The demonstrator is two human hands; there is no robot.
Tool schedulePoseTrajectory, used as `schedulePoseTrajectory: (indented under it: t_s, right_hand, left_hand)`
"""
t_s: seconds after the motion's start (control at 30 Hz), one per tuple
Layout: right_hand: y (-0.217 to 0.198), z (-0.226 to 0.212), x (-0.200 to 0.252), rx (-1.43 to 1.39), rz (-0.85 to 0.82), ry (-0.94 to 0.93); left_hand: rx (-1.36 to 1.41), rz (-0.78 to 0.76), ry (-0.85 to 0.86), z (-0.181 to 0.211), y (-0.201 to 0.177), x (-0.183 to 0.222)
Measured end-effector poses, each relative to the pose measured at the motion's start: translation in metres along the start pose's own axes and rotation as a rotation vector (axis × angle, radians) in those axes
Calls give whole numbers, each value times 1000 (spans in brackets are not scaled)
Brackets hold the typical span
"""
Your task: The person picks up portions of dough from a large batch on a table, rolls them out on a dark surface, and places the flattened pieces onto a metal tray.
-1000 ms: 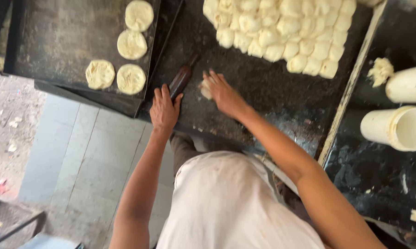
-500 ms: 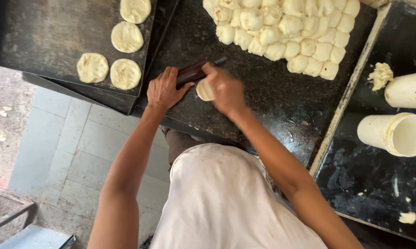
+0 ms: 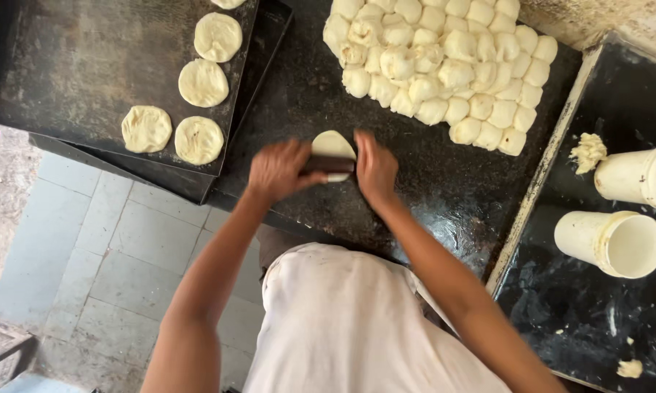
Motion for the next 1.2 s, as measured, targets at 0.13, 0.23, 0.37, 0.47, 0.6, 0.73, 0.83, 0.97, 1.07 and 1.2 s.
schedulePoseTrajectory:
  t_s: [0.13,0.23,0.37,0.47,0.6,0.73,0.83,0.97,1.07,1.2]
  right_hand:
    - [-6,4,46,-236,-47,175]
    - [9,14,22,53,-47,64]
    - [38,-5,-3,241,-384,-243]
    - [54,-15,-19,-300,-767,290]
    - [97,-62,-50,-773,-873,628]
    - [200,-131,-126,-919,-721,260]
    - [265,-173,-152,-548,-591,-217]
    - [313,-172,-156,-379,-423,-108]
    - [327,-160,-165,-404,-447,-74]
    - [292,-163,-101,49,-547,-564]
  left_hand:
    - [-132,203,134,16,8,71]
    - [9,150,-257,-14,20,80]
    - [21,116,-512,-35,24,83]
    - [46,92,-480,-43,27,82]
    - [-2,121,-396,-41,39,102]
    - [100,64,-382,-50,49,99]
    - [150,88,-340,-53,46,100]
    - [136,47,-290,-51,54,100]
    - [153,19,-243,-66,62,89]
    - [125,-38,-145,-63,65,98]
Point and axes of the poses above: each hand's wrist, its own x-axis away from the middle knuckle, its own y-axis out of the palm, z = x × y, the point moved 5 cm from there along -x, towards the middle knuckle, and after that the axes turned 10 degrees about -x, right-handed, at the moved point
